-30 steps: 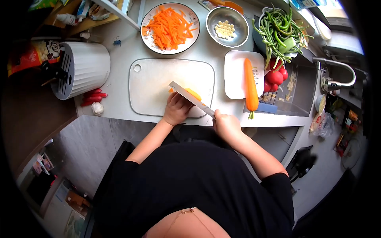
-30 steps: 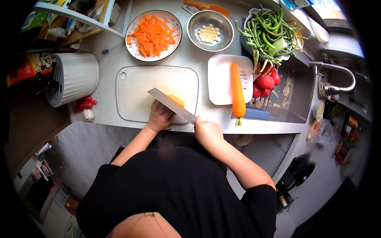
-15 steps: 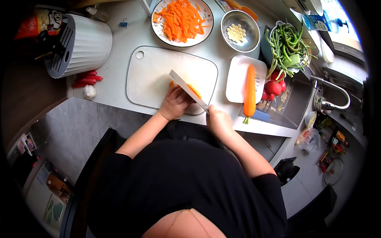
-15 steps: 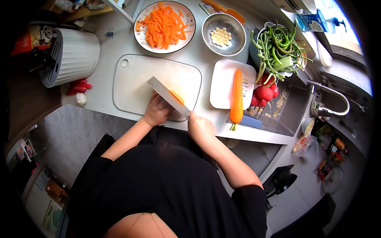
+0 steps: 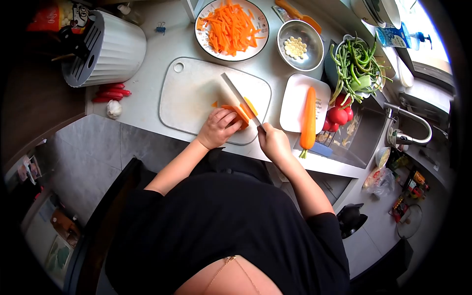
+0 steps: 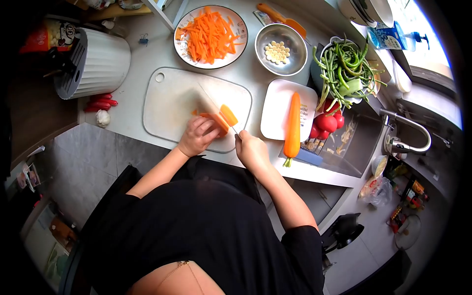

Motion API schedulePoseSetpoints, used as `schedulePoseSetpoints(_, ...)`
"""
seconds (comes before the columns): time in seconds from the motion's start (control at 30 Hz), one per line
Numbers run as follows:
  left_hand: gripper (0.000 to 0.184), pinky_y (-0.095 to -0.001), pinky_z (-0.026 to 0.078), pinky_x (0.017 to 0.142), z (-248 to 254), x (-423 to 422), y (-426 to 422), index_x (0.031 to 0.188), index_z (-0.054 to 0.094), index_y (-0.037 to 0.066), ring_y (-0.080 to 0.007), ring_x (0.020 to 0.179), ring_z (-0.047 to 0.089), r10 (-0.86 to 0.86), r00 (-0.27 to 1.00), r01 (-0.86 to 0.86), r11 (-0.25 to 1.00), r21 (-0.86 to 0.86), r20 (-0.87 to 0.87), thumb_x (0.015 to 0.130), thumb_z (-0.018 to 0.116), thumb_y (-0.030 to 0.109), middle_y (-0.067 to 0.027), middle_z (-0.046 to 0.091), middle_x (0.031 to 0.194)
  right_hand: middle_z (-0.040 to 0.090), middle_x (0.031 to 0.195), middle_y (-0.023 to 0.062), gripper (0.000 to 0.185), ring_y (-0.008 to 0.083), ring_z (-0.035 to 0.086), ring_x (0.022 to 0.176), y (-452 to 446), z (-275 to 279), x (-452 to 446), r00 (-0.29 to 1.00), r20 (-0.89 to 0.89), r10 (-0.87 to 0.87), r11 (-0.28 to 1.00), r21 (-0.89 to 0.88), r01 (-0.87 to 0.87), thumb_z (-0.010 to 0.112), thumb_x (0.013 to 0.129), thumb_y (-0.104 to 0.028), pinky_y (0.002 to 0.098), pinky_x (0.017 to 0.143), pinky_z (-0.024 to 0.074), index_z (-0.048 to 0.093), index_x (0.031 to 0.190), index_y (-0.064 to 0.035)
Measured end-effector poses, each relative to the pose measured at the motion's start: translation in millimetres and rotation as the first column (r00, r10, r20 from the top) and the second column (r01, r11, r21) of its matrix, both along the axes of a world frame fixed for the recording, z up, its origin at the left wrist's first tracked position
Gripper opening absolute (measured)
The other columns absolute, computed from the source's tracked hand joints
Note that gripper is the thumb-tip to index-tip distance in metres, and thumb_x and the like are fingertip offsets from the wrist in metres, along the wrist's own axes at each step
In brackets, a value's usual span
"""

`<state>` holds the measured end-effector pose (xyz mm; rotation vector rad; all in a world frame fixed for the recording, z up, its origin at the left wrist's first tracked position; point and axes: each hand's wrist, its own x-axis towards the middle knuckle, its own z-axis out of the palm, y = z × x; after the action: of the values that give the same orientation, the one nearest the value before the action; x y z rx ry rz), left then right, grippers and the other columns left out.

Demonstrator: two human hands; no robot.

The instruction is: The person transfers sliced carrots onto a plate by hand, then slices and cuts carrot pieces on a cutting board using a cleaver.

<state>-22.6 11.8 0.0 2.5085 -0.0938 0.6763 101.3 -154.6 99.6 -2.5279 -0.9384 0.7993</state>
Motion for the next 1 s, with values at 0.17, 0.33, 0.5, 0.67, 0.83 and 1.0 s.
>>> schedulePoseSetpoints(0.17,0.031,-0.0437,0.042,0.098,-11,-7,-5,0.107,0.061,0.018,-0.0271,0.109,0.049,-0.003,0.997,-0.001,0.998,-0.057,-0.078,0.076,0.066,0.018,-0.0068,0.051,0.116,0.058,0.058,0.0216,0.018,0.0404,0.06,0.057,-7,25,-12,1.0,0.016,0.014,0.999,0.048,-0.014,0.058,0.087,-0.016,0.0488,0.053,0.0474,0.051,0.078,-0.0017)
schedulePoseSetpoints(0.33,0.03,-0.0439,0.043,0.096,-13,-6,-5,0.106,0.062,0.018,-0.027,0.109,0.05,0.001,0.996,-0.005,0.999,-0.043,-0.086,0.076,0.065,0.018,-0.0067,0.051,0.117,0.058,0.057,0.02,0.019,0.0393,0.06,0.055,-13,19,-23,0.999,0.036,0.032,0.999,0.037,-0.034,0.057,0.087,-0.017,0.0481,0.051,0.0481,0.051,0.077,-0.0025)
schedulePoseSetpoints(0.5,0.029,-0.0427,0.043,0.096,-8,-2,-6,0.106,0.064,0.018,-0.0263,0.109,0.05,0.01,0.996,-0.016,0.998,-0.06,-0.093,0.077,0.065,0.017,-0.0054,0.052,0.117,0.058,0.057,0.0186,0.016,0.0381,0.06,0.053,-13,18,-29,0.998,0.03,0.057,0.997,-0.048,-0.055,0.056,0.087,-0.016,0.0478,0.051,0.0482,0.051,0.08,-0.0024)
schedulePoseSetpoints(0.67,0.029,-0.0409,0.042,0.096,3,1,-4,0.107,0.065,0.018,-0.0249,0.109,0.051,0.024,0.995,-0.028,0.999,-0.033,-0.101,0.078,0.066,0.021,-0.0031,0.054,0.118,0.059,0.057,0.018,0.012,0.0382,0.059,0.053,-7,17,-28,0.997,0.013,0.077,0.995,-0.068,-0.076,0.055,0.085,-0.012,0.0479,0.05,0.0478,0.049,0.081,-0.0022)
schedulePoseSetpoints(0.83,0.03,-0.0406,0.041,0.096,4,0,-6,0.109,0.064,0.018,-0.0252,0.108,0.052,0.04,0.988,-0.049,0.997,-0.057,-0.146,0.079,0.068,0.023,-0.0031,0.055,0.118,0.059,0.058,0.0177,0.011,0.0377,0.061,0.055,-2,15,-31,0.994,0.057,0.098,0.994,-0.057,-0.095,0.056,0.082,-0.01,0.0486,0.051,0.0484,0.049,0.083,-0.0022)
schedulePoseSetpoints(1.0,0.031,-0.0407,0.042,0.095,4,2,-4,0.11,0.063,0.017,-0.0252,0.107,0.053,0.05,0.995,-0.054,0.998,-0.037,-0.089,0.08,0.068,0.024,-0.0036,0.056,0.117,0.06,0.06,0.0179,0.011,0.0372,0.062,0.058,-25,20,-38,0.998,-0.011,0.069,0.976,-0.205,-0.069,0.056,0.081,-0.01,0.0484,0.053,0.0496,0.049,0.085,-0.0024)
